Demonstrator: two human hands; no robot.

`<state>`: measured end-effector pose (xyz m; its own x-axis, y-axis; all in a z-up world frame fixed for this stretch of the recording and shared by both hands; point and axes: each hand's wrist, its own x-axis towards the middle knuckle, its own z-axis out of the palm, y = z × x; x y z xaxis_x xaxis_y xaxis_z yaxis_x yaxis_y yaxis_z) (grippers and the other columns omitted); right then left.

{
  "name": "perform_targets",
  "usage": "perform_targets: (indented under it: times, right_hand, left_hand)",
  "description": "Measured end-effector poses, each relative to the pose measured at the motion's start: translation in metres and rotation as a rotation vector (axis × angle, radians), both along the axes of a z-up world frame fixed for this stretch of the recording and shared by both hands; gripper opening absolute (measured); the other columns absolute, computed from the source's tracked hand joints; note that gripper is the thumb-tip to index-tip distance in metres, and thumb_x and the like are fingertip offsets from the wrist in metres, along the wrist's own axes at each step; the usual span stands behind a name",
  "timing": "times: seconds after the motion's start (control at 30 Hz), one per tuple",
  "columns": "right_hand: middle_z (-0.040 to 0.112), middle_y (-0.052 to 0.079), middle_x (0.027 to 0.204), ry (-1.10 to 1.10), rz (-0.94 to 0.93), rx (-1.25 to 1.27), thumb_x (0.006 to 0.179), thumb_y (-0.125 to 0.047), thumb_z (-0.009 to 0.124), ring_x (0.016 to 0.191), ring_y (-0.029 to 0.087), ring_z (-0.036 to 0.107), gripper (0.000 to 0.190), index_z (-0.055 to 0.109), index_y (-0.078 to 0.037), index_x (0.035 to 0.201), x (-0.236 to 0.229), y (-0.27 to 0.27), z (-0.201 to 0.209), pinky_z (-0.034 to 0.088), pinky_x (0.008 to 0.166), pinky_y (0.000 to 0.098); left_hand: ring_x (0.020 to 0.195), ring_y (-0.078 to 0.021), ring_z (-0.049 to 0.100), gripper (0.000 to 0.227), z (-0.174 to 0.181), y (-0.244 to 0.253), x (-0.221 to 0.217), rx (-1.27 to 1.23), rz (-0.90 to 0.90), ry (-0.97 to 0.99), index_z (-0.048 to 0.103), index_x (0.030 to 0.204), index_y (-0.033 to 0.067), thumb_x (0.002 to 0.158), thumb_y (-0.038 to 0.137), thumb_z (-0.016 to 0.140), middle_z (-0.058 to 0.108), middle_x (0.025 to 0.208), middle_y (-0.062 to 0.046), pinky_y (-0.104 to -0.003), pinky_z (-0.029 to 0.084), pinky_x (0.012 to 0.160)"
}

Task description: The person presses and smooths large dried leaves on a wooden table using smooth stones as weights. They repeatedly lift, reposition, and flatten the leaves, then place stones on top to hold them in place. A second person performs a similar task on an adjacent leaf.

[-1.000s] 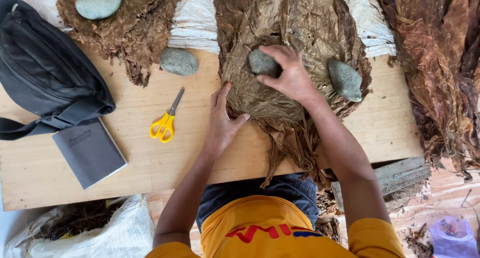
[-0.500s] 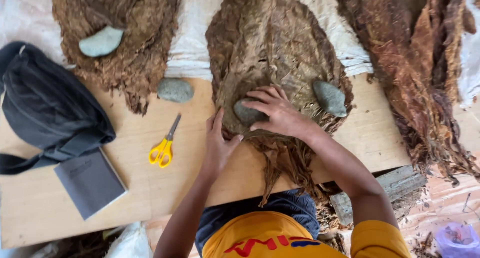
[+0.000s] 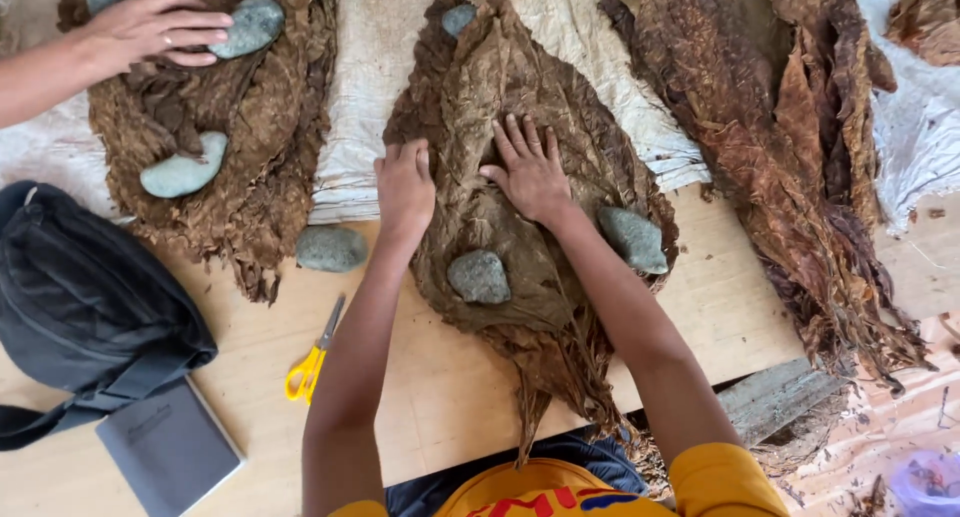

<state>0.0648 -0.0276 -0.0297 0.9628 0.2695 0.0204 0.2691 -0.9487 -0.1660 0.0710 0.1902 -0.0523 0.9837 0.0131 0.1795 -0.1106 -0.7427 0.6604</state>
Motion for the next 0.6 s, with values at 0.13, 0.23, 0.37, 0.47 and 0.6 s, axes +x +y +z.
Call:
perform_targets:
  times: [0.13,0.23,0.37,0.47,0.6]
  right_hand:
    - [0.018,0.012,0.172,0.032,0.003,-0.07,0.103,-0.073,0.022,0.158,0.039,0.013,0.079,0.021,-0.025,0.166,0.004,-0.002,-0.003,0.006,0.125,0.0642]
    - [0.023,0.013,0.17,0.009,0.007,-0.039,0.102,-0.073,0.028,0.157,0.041,0.014,0.074,0.03,-0.031,0.163,-0.001,-0.001,-0.002,0.007,0.125,0.0649]
    - [0.027,0.013,0.168,-0.048,-0.021,0.029,0.103,-0.067,0.036,0.155,0.041,0.018,0.07,0.027,-0.033,0.164,-0.005,0.001,0.001,0.012,0.125,0.0626]
    - [0.02,0.012,0.171,0.032,-0.054,-0.016,0.102,-0.071,0.031,0.157,0.04,0.012,0.075,0.015,-0.035,0.166,-0.002,0.002,0.001,0.006,0.126,0.061]
    - [0.021,0.011,0.171,0.056,-0.041,-0.061,0.101,-0.074,0.027,0.157,0.04,0.012,0.075,0.018,-0.036,0.165,0.0,0.003,0.001,0.005,0.125,0.0615]
  left_hand:
    - [0.112,-0.0309,0.046,0.064,-0.009,-0.024,0.046,0.198,0.062,0.106,0.066,0.121,0.0179,0.104,0.07,0.031,0.053,0.118,-0.005,-0.052,0.048,0.088]
    - [0.105,-0.029,0.05,0.045,-0.018,-0.036,0.053,0.189,0.099,-0.105,0.069,0.108,0.0216,0.093,0.062,0.058,0.056,0.103,-0.002,-0.052,0.05,0.083]
    - [0.087,-0.0488,0.068,0.023,0.046,-0.051,0.012,-0.26,0.055,-0.112,0.05,0.11,0.0168,0.104,0.039,0.055,0.067,0.083,-0.022,-0.058,0.051,0.068]
    - [0.09,-0.0477,0.072,0.027,0.055,-0.044,0.01,-0.124,0.101,0.037,0.046,0.117,0.0228,0.106,0.048,0.047,0.074,0.093,-0.02,-0.061,0.056,0.078]
    - [0.095,-0.0432,0.073,0.027,0.03,-0.01,0.025,-0.007,0.154,0.092,0.049,0.116,0.0264,0.104,0.049,0.056,0.074,0.098,-0.014,-0.058,0.058,0.083]
